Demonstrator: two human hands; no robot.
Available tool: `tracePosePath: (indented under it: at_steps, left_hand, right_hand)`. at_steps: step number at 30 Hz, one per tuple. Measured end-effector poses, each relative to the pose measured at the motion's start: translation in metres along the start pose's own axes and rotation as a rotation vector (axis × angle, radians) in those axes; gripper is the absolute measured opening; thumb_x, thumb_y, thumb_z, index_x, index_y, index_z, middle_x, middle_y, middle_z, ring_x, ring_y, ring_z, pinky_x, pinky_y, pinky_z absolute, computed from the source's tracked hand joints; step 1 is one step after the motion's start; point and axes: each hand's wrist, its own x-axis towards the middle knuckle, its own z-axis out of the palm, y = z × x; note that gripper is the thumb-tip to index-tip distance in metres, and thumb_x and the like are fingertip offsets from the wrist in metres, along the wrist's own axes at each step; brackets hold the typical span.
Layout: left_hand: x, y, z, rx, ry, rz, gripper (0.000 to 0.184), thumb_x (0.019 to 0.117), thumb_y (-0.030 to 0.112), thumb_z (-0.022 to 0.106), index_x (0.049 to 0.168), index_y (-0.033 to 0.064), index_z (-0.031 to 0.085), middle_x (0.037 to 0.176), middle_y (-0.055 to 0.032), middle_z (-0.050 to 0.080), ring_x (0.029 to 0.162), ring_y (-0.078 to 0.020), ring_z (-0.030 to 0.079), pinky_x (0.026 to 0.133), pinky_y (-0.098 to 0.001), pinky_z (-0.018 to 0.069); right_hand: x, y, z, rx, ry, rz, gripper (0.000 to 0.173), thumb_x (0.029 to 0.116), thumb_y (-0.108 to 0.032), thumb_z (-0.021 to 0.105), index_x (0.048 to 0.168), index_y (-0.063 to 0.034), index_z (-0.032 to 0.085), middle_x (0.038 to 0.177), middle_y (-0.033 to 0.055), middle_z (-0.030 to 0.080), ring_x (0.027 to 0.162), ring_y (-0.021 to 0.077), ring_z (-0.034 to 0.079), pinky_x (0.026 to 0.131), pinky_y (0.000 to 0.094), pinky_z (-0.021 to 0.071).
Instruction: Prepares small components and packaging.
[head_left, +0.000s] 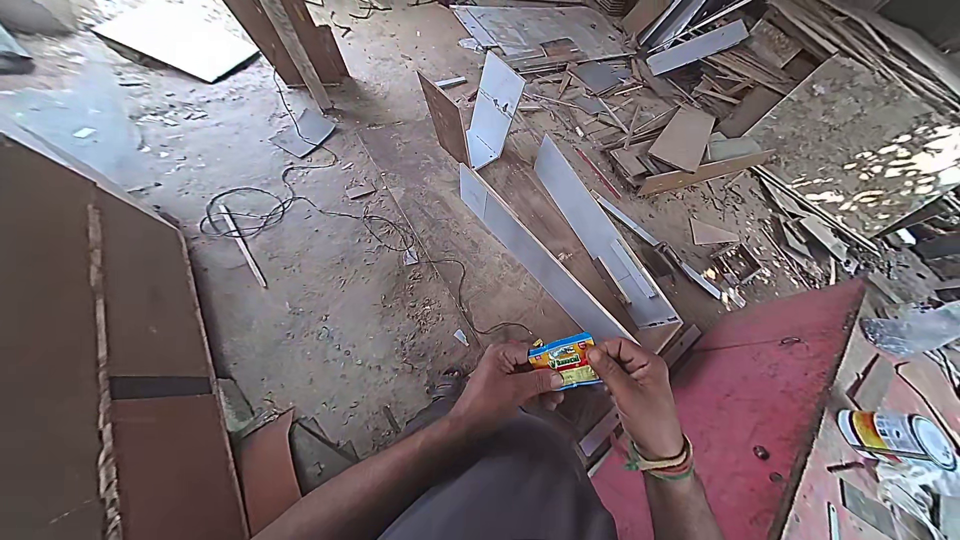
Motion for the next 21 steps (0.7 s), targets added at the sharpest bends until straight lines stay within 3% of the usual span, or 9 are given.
tracePosePath:
  at_steps: [7, 10, 13, 15, 17, 19, 21]
  left_hand:
    - [-0.001, 0.004, -0.005, 0.024, 0.009, -0.003, 0.007, 0.0921, 0.001, 0.072, 0.097, -0.0038, 0.072, 0.086, -0.0134, 0.076, 0.07, -0.0214, 0.075, 0.067, -0.0361, 0.0658]
    - [-0.001, 0.003, -0.007, 0.074, -0.059, -0.025, 0.008, 0.0922, 0.005, 0.074, 0.095, -0.0025, 0.073, 0.085, -0.0122, 0.077, 0.07, -0.0208, 0.076, 0.069, -0.0362, 0.0661]
    - [-0.004, 0.0, -0.013, 0.176, -0.105, -0.068, 0.013, 0.0947, 0.011, 0.073, 0.096, -0.002, 0.076, 0.081, -0.0102, 0.077, 0.068, -0.0183, 0.075, 0.068, -0.0343, 0.066]
    - [-0.007, -0.003, -0.018, 0.212, -0.09, -0.115, 0.015, 0.0955, 0.012, 0.072, 0.1, -0.0017, 0.076, 0.081, -0.0098, 0.077, 0.068, -0.0176, 0.075, 0.068, -0.0338, 0.0656]
    - [-0.01, -0.004, -0.022, 0.219, -0.026, -0.163, 0.014, 0.0961, 0.01, 0.071, 0.102, -0.0015, 0.076, 0.08, -0.0097, 0.077, 0.068, -0.0178, 0.075, 0.067, -0.0337, 0.0656]
    - [-0.013, -0.002, -0.028, 0.21, 0.061, -0.198, 0.014, 0.0967, 0.01, 0.07, 0.103, -0.0016, 0.076, 0.081, -0.0109, 0.077, 0.068, -0.0186, 0.075, 0.068, -0.0342, 0.065]
    - [-0.013, 0.0, -0.033, 0.161, 0.134, -0.187, 0.015, 0.0966, 0.009, 0.069, 0.103, -0.003, 0.075, 0.081, -0.012, 0.077, 0.069, -0.0193, 0.075, 0.068, -0.0354, 0.0651]
  right_hand:
    - [-0.001, 0.006, -0.006, -0.034, -0.095, -0.08, 0.012, 0.0939, -0.015, 0.071, 0.089, -0.0041, 0.073, 0.074, 0.0, 0.068, 0.058, 0.0048, 0.061, 0.051, 0.0187, 0.052]
    - [0.001, 0.004, -0.011, 0.03, -0.125, -0.131, 0.011, 0.0911, -0.012, 0.072, 0.083, -0.0044, 0.073, 0.073, -0.0002, 0.066, 0.061, 0.0039, 0.059, 0.054, 0.0185, 0.0502]
    - [0.003, -0.014, -0.021, 0.037, -0.15, -0.212, 0.012, 0.0905, -0.011, 0.071, 0.08, -0.0052, 0.071, 0.073, -0.0008, 0.063, 0.063, 0.0035, 0.059, 0.055, 0.0179, 0.0505]
    - [0.003, -0.032, -0.037, 0.114, -0.202, -0.301, 0.013, 0.0925, -0.013, 0.07, 0.08, -0.0078, 0.069, 0.077, -0.0016, 0.063, 0.07, 0.0043, 0.06, 0.063, 0.0191, 0.0523]
    - [0.005, -0.042, -0.06, 0.352, -0.29, -0.368, 0.011, 0.0936, -0.019, 0.068, 0.085, -0.0138, 0.072, 0.082, -0.0034, 0.067, 0.076, 0.0052, 0.064, 0.071, 0.022, 0.0537]
    - [0.016, -0.02, -0.067, 0.82, -0.377, -0.421, 0.012, 0.0939, -0.019, 0.064, 0.086, -0.0128, 0.071, 0.073, -0.0029, 0.062, 0.062, 0.0071, 0.059, 0.056, 0.0226, 0.0479]
    - [0.034, 0.035, -0.059, 1.231, -0.488, -0.251, 0.016, 0.0959, -0.023, 0.065, 0.091, -0.0102, 0.074, 0.071, -0.0026, 0.065, 0.057, 0.0069, 0.06, 0.051, 0.0212, 0.048]
